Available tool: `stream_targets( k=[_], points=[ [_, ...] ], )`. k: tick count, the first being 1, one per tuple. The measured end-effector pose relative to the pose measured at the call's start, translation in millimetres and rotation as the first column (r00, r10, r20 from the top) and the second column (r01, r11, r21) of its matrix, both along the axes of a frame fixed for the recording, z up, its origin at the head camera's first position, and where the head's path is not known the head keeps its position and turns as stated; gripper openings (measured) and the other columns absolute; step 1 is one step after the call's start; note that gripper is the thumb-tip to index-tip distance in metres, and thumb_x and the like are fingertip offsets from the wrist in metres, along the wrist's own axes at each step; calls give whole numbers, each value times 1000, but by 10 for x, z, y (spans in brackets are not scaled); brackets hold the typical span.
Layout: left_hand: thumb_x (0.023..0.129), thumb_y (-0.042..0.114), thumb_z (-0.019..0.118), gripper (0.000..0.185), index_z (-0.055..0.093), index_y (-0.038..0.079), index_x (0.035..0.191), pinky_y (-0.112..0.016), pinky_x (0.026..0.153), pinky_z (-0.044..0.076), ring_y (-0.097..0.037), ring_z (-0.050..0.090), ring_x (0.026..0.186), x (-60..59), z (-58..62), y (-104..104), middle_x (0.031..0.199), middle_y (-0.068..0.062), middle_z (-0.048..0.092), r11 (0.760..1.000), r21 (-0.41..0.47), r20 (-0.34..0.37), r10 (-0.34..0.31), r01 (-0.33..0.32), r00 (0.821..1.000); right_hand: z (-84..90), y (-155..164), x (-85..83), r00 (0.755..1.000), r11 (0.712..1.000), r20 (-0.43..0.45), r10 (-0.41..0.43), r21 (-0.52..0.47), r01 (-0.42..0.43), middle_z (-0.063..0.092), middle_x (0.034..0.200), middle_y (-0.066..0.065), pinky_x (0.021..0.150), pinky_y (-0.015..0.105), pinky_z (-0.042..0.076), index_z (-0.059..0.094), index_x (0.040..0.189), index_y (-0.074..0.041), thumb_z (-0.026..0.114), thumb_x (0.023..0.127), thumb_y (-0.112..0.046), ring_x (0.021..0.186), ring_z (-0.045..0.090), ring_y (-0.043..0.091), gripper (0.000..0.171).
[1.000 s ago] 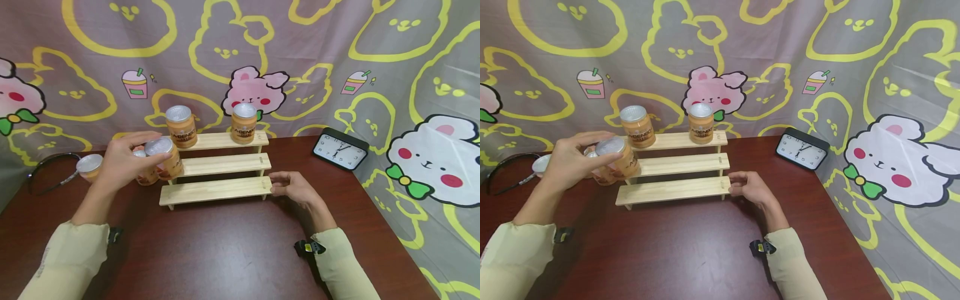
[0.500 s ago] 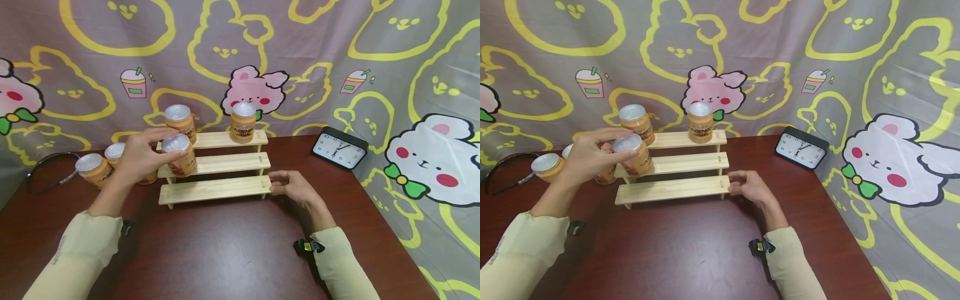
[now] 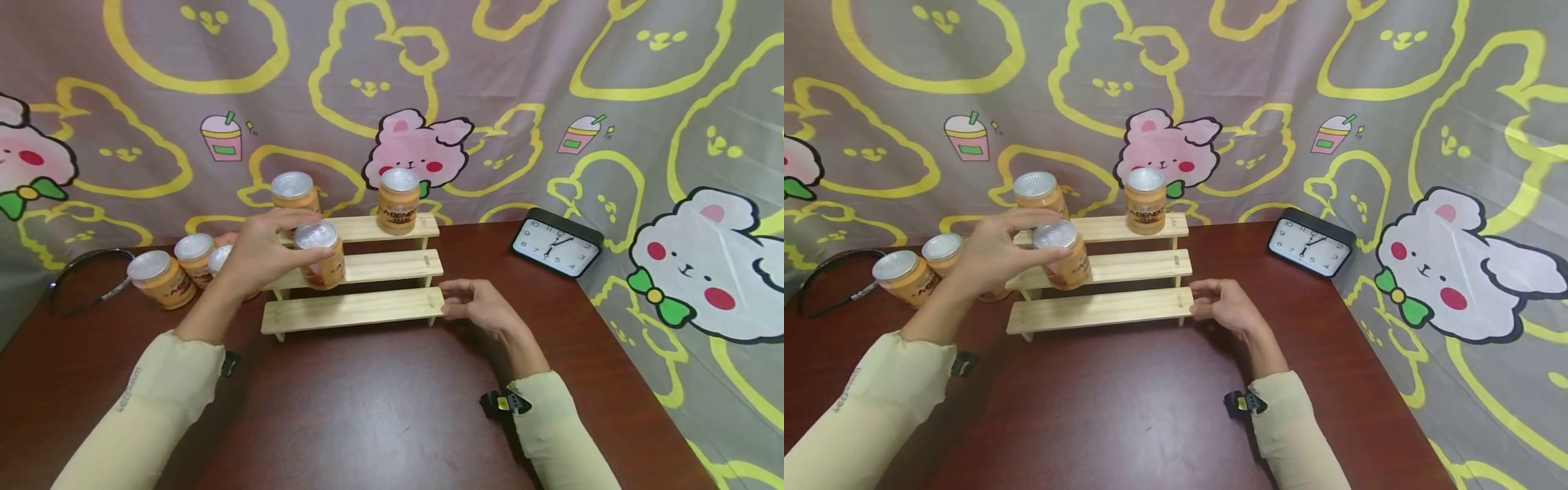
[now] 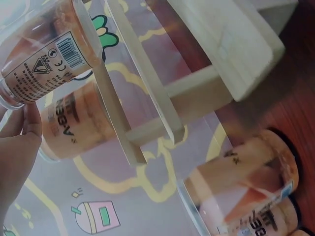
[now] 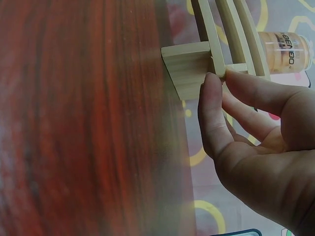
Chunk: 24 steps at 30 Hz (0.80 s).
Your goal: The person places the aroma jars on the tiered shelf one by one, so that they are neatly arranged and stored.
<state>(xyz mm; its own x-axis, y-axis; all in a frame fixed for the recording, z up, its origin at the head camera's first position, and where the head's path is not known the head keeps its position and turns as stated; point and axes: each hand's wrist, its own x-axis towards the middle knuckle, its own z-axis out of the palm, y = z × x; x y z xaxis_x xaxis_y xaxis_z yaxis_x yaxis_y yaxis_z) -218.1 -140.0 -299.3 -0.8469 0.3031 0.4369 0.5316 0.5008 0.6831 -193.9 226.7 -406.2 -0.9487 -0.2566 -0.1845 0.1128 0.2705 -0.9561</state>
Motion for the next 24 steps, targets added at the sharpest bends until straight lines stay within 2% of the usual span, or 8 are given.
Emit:
stream_targets(
  k=[6,13,18,24],
  points=[
    [74,21,93,51,75,2,118,-47,103,45,-28,59,124,-44,-24,118,124,-12,71,1000,-9,-26,-17,17,1000,9,0,-2,1000,1000,5,3,-1,-3,64,122,31,80,33,59,50,138,16,65,92,11,101,67,23,48],
    [74,23,93,52,75,4,119,-45,91,52,-21,61,115,-90,-45,255,128,-10,69,999,9,0,-51,51,999,1,-2,6,1000,1000,6,3,-7,-3,60,128,32,83,38,58,50,138,16,65,92,11,104,66,25,49],
    [73,21,94,52,75,2,118,-51,92,51,-24,60,118,-125,-55,357,127,-13,68,997,29,8,-78,78,997,-9,-4,4,1000,1000,3,2,-1,-2,58,130,33,83,37,58,51,137,16,65,91,12,105,65,26,49],
    [73,24,94,54,75,2,118,-47,91,52,-25,62,115,-167,-53,497,125,-13,69,996,7,-17,-86,86,996,-3,-7,-4,1000,1000,1,-6,6,6,60,128,32,82,36,59,52,136,16,66,90,12,104,66,26,48]
  ],
)
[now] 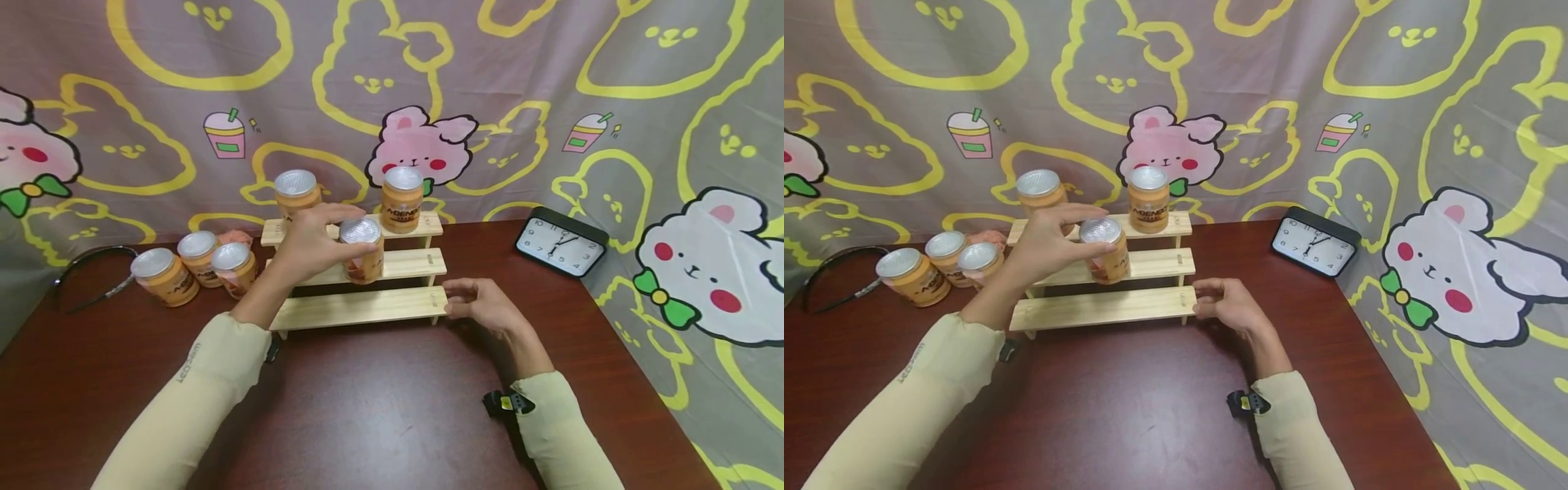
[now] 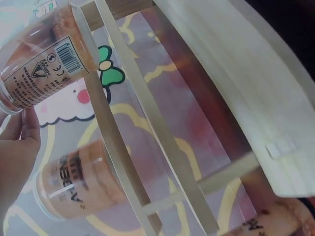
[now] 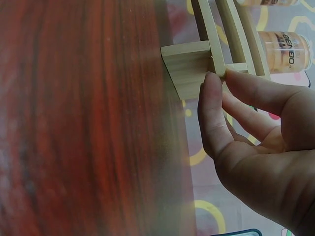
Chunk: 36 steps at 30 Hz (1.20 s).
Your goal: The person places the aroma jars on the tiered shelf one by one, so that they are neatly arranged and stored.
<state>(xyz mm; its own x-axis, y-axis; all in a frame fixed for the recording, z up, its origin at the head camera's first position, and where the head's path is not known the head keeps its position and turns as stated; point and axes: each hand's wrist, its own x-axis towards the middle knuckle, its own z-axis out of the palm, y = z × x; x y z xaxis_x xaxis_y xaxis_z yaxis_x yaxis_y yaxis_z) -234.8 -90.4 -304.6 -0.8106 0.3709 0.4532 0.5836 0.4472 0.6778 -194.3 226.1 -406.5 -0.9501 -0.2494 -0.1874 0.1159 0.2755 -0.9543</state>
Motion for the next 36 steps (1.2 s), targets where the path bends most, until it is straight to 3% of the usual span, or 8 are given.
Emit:
stream_targets(
  k=[10,17,36],
  points=[
    [73,27,93,52,75,1,115,-46,93,52,-27,61,116,-76,-53,221,123,-14,69,1000,-10,7,15,-15,1000,-10,16,7,1000,1000,12,-5,21,5,60,129,31,84,38,58,51,138,14,67,91,9,103,66,26,50],
    [72,32,94,51,77,4,111,-36,82,52,-20,64,102,-104,-47,348,111,-7,73,999,-28,-18,28,-29,999,-13,15,-6,1000,1000,5,-1,25,1,59,130,31,82,34,58,51,138,14,67,91,10,105,66,26,50],
    [71,31,95,48,75,2,103,-32,71,53,-18,64,87,-152,-138,645,100,-8,72,999,-15,-90,35,-37,995,-1,18,-10,1000,999,-5,-3,34,3,61,128,30,79,32,59,53,136,15,68,90,10,101,66,22,49]
  ],
)
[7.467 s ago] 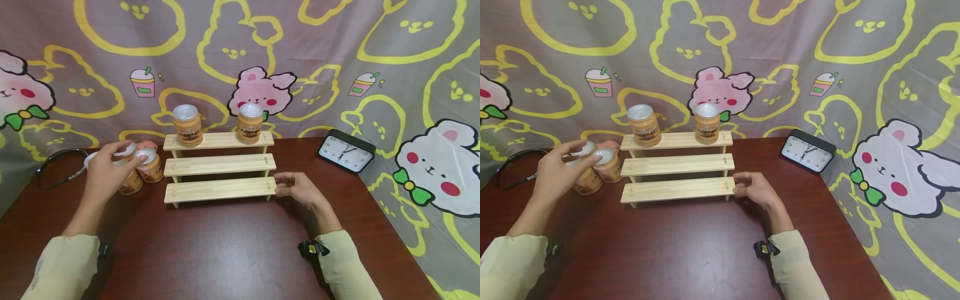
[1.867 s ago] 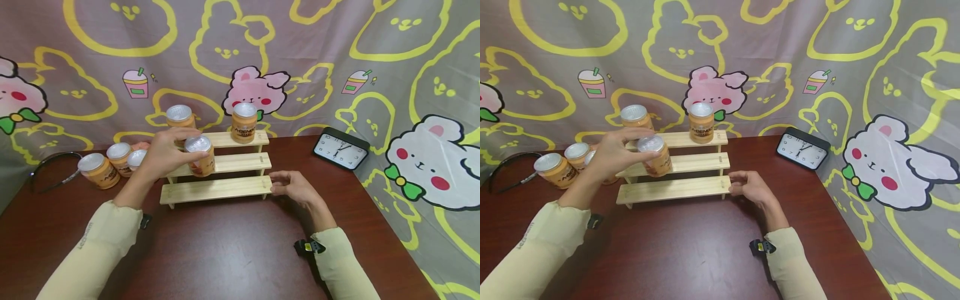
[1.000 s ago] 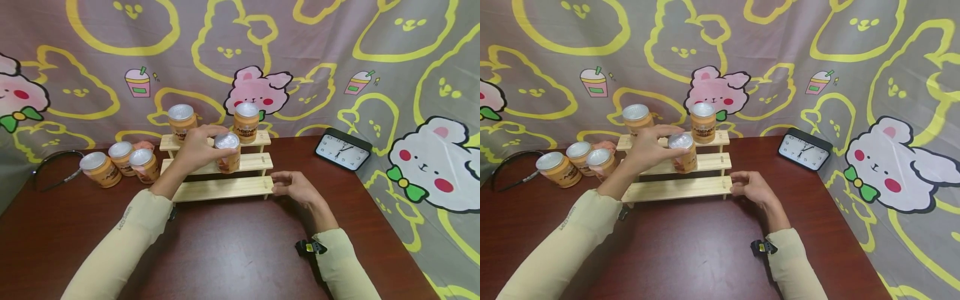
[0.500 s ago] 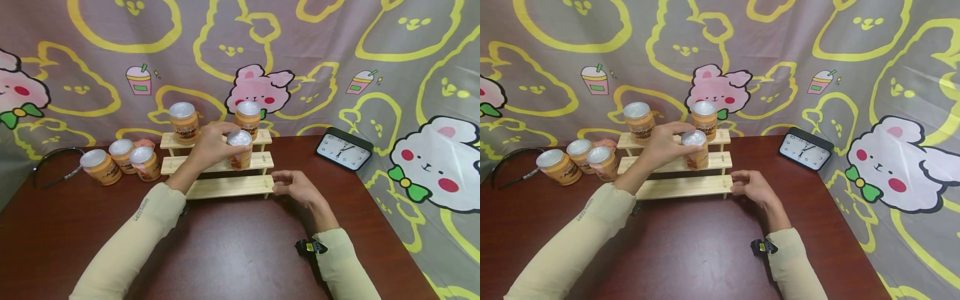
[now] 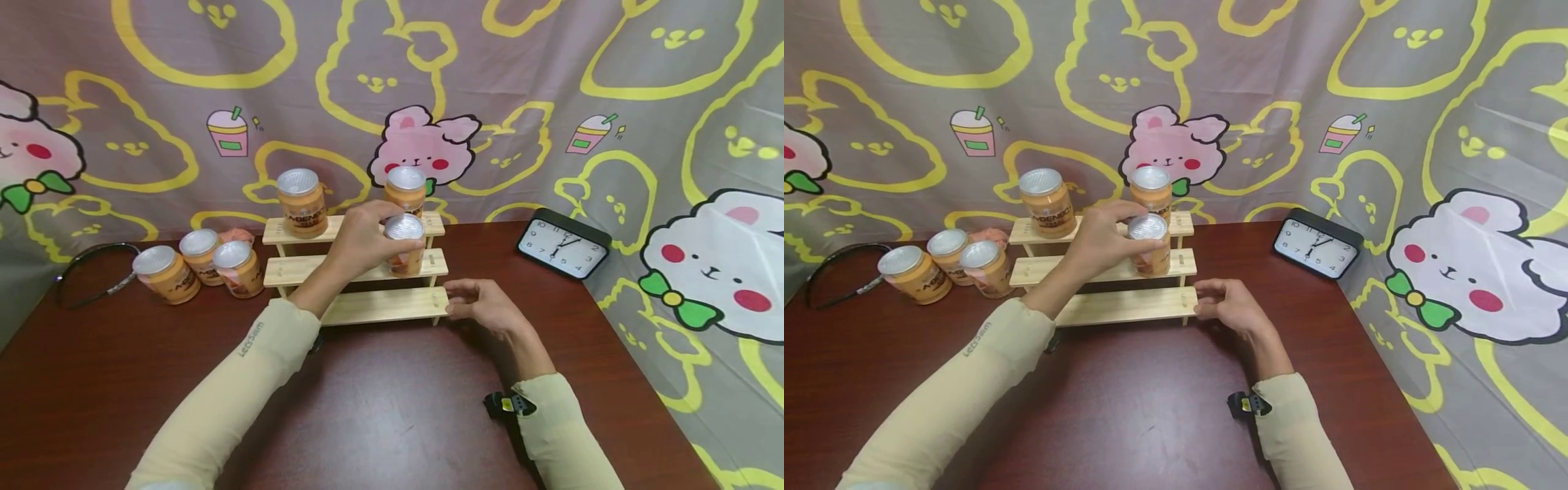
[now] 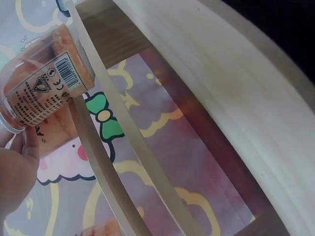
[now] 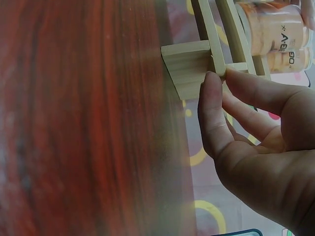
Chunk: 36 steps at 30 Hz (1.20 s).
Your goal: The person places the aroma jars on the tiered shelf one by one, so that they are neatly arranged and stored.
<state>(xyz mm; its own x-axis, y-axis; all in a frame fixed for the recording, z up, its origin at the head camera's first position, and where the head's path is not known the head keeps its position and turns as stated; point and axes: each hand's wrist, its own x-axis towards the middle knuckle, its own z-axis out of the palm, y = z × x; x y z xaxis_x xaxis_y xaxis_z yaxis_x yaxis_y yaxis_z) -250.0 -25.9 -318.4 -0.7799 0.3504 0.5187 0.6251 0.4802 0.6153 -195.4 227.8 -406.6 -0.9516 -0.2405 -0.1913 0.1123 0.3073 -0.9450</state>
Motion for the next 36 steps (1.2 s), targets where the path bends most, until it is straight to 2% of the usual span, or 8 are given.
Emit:
stream_targets(
  k=[18,28,36],
  points=[
    [70,34,96,55,73,-3,102,-36,72,52,-24,65,88,23,-34,105,101,-14,72,998,-32,-155,50,-55,987,1,11,-16,1000,1000,11,5,2,-5,61,129,29,83,38,58,54,137,13,69,91,9,101,66,23,49],
    [71,36,94,57,70,-4,104,-37,74,52,-24,64,90,47,-48,109,103,-15,70,996,-62,-162,60,-71,985,-5,3,-7,1000,1000,22,-3,10,3,61,129,28,82,37,59,54,137,11,68,91,8,102,67,24,49],
    [72,39,94,56,70,-2,103,-36,72,50,-25,63,89,50,-55,87,102,-14,69,996,-64,-166,48,-59,985,-20,8,-15,1000,1000,20,0,6,0,60,130,30,84,39,58,53,137,12,69,91,8,104,66,25,49]
  ],
)
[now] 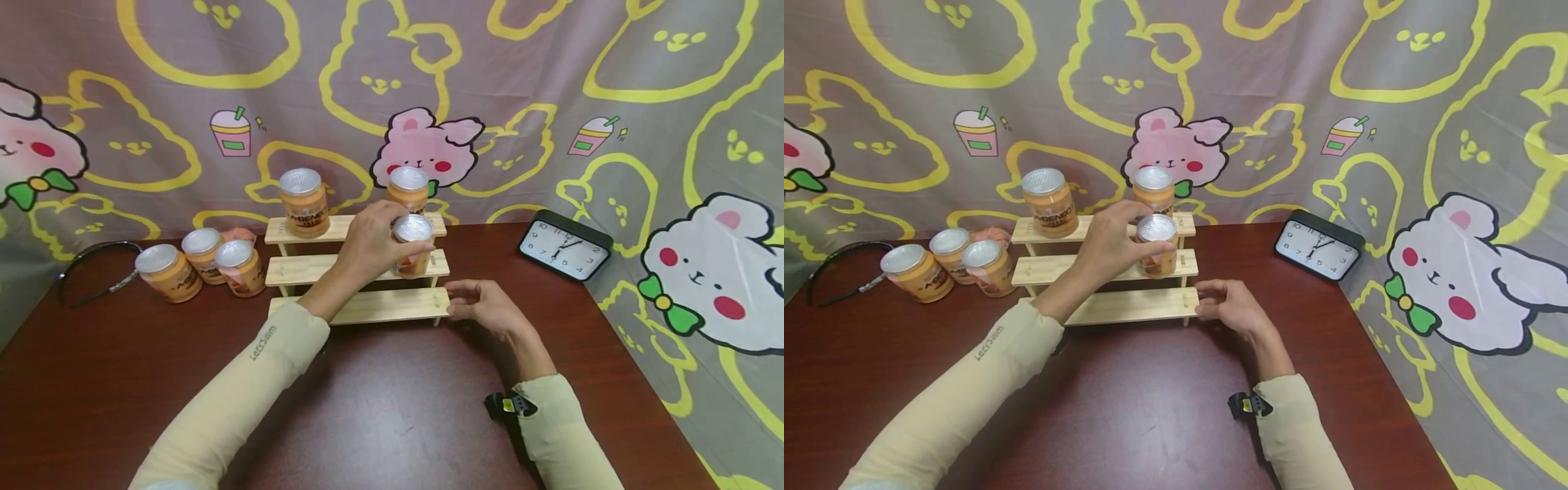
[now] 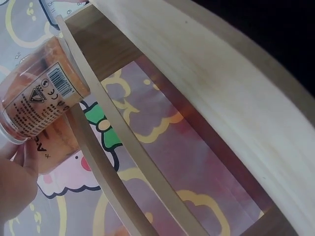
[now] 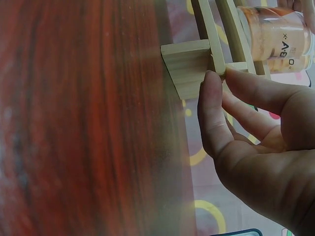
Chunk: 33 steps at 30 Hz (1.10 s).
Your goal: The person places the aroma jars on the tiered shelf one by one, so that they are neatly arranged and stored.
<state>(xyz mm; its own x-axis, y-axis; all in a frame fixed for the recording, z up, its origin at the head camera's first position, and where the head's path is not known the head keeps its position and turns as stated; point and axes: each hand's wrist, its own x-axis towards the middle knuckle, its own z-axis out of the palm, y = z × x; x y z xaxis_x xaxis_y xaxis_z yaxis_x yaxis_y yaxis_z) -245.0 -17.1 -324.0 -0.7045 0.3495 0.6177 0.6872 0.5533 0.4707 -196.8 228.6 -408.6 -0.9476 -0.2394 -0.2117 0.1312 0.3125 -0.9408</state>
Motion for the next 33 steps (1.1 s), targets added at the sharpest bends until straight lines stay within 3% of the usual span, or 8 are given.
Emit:
stream_targets(
  k=[13,23,33],
  points=[
    [76,30,92,46,71,1,106,-37,80,50,-29,64,95,33,15,-211,112,-14,71,998,60,35,-29,26,999,-1,-9,3,1000,1000,13,-8,-10,8,60,129,30,83,39,59,52,138,12,68,91,9,104,66,25,50],
    [76,33,91,60,69,0,120,-37,87,55,-28,68,101,121,-21,-446,121,-12,69,996,87,85,-26,18,996,-17,-21,-14,1000,1000,-1,2,-17,-2,60,130,31,83,35,58,52,138,13,68,91,9,103,66,24,50],
    [75,24,93,57,69,-2,120,-37,86,57,-32,69,100,189,-85,-699,119,-14,69,989,148,62,-2,-7,998,-14,-9,-2,1000,1000,-3,-4,-8,4,59,130,31,84,39,58,52,138,13,69,90,8,104,66,25,51]
  ],
)
